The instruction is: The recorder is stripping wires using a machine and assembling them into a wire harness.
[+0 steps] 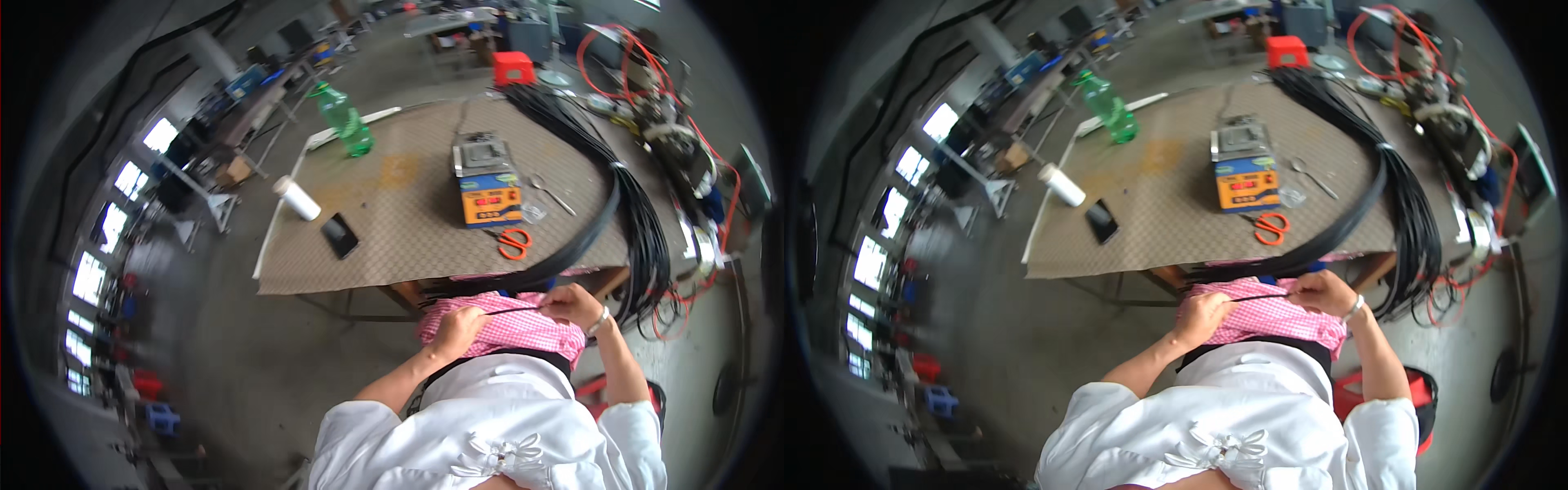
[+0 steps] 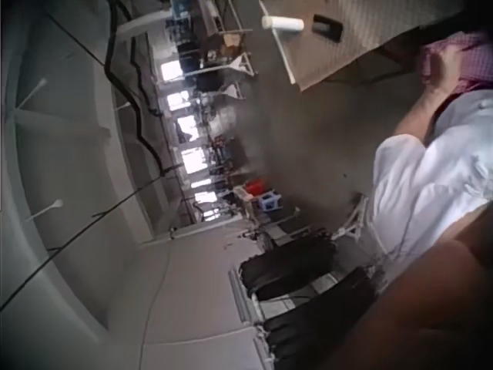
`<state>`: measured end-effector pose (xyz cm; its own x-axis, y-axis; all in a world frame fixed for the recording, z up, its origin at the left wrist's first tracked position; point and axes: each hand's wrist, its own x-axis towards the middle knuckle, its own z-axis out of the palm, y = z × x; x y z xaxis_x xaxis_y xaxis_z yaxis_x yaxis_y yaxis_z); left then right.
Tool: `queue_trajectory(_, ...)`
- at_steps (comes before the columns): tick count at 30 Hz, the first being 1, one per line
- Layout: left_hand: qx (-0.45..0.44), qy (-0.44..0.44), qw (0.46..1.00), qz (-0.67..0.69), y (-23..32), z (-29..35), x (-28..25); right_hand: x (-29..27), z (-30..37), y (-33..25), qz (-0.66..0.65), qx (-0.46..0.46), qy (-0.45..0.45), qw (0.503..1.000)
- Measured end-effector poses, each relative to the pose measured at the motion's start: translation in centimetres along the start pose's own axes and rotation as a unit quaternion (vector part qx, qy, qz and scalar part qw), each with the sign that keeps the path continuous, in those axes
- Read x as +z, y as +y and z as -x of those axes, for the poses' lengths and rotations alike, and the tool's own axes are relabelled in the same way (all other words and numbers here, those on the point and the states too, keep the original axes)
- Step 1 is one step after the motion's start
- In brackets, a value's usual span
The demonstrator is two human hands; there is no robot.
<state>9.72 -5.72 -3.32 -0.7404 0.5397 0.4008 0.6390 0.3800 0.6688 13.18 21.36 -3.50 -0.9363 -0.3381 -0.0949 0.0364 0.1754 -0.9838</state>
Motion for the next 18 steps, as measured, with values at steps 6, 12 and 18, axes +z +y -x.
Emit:
queue_trajectory(6,-0.461,-0.087,0.646,0.603,-2.1,1.5,0.6,1.4,0.2,0.3,0.138,-0.034,0.023,0.990)
queue_trajectory(12,-0.273,-0.020,0.855,0.440,-0.5,1.1,3.1,4.8,-1.9,-2.2,0.249,-0.110,0.017,0.962)
queue_trajectory(18,-0.030,-0.071,0.995,-0.069,-7.2,1.8,2.7,3.9,-3.6,-0.1,0.185,0.033,0.083,0.979)
